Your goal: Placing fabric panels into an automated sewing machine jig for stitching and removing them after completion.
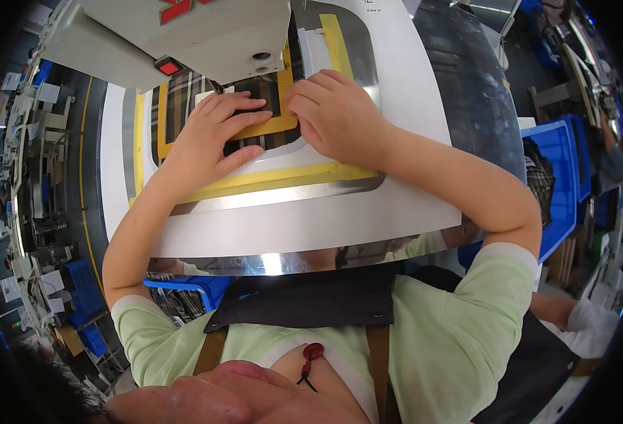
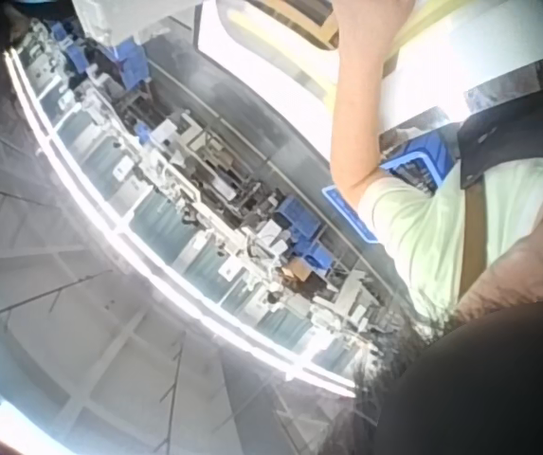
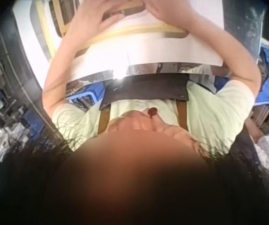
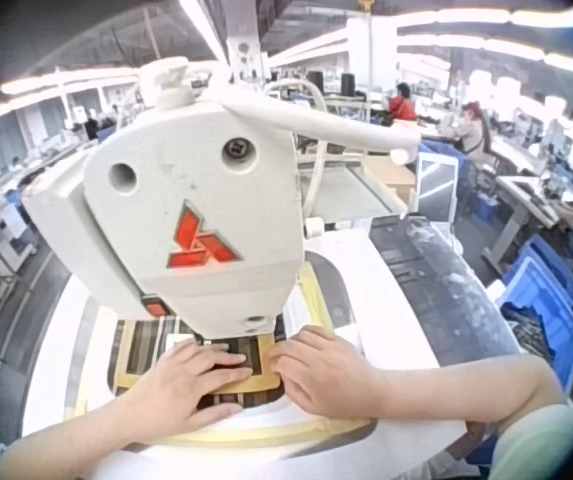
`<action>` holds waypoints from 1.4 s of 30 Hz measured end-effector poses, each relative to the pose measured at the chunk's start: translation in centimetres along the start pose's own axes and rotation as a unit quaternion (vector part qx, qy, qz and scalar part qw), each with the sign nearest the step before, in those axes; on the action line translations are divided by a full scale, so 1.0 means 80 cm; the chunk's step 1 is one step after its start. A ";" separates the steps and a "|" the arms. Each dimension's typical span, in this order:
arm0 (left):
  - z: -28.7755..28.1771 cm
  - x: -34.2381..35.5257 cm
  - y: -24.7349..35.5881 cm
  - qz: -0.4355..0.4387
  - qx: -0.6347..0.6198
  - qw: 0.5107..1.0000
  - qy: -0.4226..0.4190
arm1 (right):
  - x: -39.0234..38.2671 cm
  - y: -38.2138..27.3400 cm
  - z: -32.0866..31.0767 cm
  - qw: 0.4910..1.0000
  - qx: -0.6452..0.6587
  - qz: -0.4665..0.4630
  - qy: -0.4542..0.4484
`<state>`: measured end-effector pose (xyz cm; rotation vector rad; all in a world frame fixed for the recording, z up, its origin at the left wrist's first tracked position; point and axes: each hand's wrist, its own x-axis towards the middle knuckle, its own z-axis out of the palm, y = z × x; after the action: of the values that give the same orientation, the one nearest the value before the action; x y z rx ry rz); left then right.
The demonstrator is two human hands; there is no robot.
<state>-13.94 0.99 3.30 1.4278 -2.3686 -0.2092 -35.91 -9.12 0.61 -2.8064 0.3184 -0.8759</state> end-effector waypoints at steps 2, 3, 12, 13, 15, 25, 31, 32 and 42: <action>-0.001 0.004 -0.004 0.000 0.015 1.000 0.001 | 0.004 0.007 0.001 1.000 -0.007 -0.001 0.008; -0.001 0.006 -0.005 -0.003 0.013 1.000 0.007 | 0.006 0.010 0.000 1.000 -0.008 0.000 0.008; -0.004 0.016 -0.019 -0.057 0.016 0.998 0.020 | 0.026 0.031 0.003 0.999 -0.049 0.000 0.024; -0.004 0.017 -0.020 -0.053 0.023 0.998 0.030 | 0.027 0.034 0.003 0.999 -0.043 0.008 0.021; -0.006 0.016 -0.022 -0.073 0.013 0.997 0.020 | 0.028 0.035 0.002 0.999 -0.036 0.012 0.016; 0.007 0.013 -0.025 -0.065 0.020 0.997 0.043 | 0.024 0.035 0.006 0.998 -0.018 0.059 -0.003; 0.016 -0.003 -0.032 -0.029 0.003 0.997 0.076 | 0.027 0.025 0.010 0.997 -0.001 0.080 -0.022; 0.016 -0.011 -0.034 -0.033 0.006 0.996 0.078 | 0.029 0.021 0.015 0.997 0.003 0.072 -0.012; -0.011 -0.077 -0.010 -0.070 0.041 0.995 0.061 | 0.025 -0.010 0.005 0.985 0.003 0.173 0.005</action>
<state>-10.37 6.10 2.46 1.5986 -2.2038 -0.0593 -33.97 -8.82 1.51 -2.6244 0.7744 -0.8055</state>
